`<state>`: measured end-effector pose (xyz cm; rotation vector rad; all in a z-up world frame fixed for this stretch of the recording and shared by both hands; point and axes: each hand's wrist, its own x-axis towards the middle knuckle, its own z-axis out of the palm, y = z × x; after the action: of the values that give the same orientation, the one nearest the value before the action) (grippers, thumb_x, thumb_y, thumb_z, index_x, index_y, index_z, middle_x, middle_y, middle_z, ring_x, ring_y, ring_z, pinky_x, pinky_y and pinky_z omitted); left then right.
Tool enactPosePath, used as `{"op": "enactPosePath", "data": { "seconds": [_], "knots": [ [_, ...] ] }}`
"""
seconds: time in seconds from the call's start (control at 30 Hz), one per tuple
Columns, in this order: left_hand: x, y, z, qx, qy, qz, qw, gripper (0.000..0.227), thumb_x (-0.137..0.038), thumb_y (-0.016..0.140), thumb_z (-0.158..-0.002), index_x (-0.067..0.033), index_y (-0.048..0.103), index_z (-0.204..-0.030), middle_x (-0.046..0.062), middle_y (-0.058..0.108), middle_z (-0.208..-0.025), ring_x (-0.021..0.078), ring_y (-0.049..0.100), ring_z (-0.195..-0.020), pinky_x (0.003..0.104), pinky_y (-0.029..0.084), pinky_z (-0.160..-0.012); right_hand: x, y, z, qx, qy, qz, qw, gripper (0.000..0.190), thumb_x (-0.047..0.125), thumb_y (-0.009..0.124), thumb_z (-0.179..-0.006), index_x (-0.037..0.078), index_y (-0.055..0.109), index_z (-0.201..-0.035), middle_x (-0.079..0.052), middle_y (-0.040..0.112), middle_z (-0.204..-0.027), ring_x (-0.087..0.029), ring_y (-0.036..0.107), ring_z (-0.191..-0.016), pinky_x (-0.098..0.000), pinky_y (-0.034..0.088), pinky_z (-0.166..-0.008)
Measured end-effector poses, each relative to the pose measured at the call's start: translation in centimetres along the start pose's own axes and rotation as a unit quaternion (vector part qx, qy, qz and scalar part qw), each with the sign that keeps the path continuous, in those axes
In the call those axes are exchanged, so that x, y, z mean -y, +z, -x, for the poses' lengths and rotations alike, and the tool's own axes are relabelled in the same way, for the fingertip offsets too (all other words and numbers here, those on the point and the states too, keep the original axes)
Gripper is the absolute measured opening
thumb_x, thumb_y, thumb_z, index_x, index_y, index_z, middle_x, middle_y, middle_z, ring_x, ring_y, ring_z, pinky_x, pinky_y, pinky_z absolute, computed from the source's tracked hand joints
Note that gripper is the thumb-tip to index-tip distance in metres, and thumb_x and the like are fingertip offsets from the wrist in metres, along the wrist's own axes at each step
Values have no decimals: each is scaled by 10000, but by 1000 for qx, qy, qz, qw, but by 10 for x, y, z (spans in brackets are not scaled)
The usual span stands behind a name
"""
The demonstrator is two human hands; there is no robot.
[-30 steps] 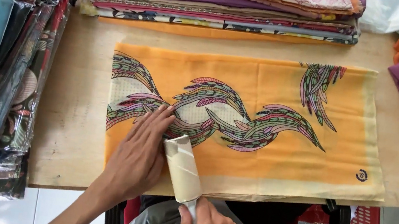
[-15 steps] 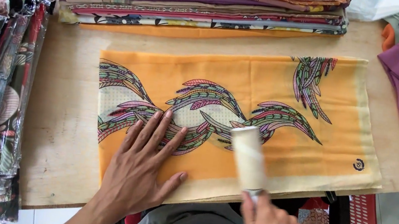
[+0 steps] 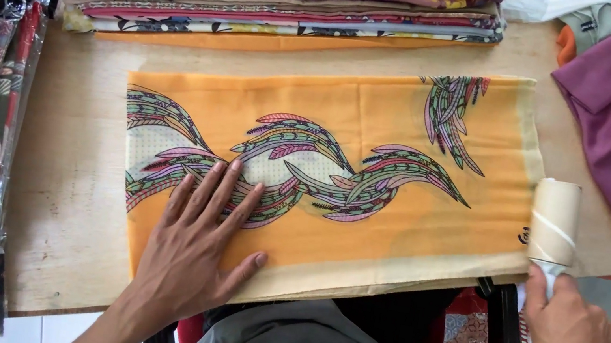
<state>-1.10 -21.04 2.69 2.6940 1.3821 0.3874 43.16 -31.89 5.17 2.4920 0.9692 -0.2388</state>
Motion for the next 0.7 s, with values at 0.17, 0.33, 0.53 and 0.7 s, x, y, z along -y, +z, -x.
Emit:
{"op": "enactPosePath", "data": {
  "seconds": [0.17, 0.33, 0.53, 0.7],
  "knots": [
    [-12, 10, -18, 22, 72, -30, 997, 946, -680, 452, -966, -133, 150, -1676, 178, 92, -1730, 311, 21, -1612, 421, -28, -1307, 36, 41, 55, -99, -172, -27, 980, 524, 614, 379, -1020, 165, 603, -870, -155, 727, -707, -397, 743, -677, -520, 571, -603],
    [-26, 16, -43, 35, 134, 41, 990, 878, -683, 339, -1023, -96, 187, -1658, 124, 173, -1723, 268, 106, -1605, 431, -3, -1301, 86, 90, 109, -82, -336, -84, 935, 424, 643, 481, -933, 237, 574, -1011, -58, 723, -670, -403, 701, -541, -565, 526, -476],
    [-30, 11, -49, 26, 135, 47, 989, 828, -718, 272, -1017, -195, 230, -1659, 69, 216, -1719, 248, 136, -1604, 449, -11, -1307, 79, 67, 86, 23, -251, -14, 968, 507, 742, 374, -921, 304, 507, -1141, -41, 769, -753, -421, 745, -711, -615, 560, -631],
    [-30, 12, -51, 22, 135, 7, 991, 840, -753, 229, -1012, -220, 215, -1661, 53, 206, -1718, 234, 130, -1604, 446, -25, -1309, 45, 24, 25, 60, -134, 29, 989, 567, 708, 286, -981, 232, 571, -1099, -101, 807, -845, -399, 787, -849, -569, 604, -770]
  ]
}}
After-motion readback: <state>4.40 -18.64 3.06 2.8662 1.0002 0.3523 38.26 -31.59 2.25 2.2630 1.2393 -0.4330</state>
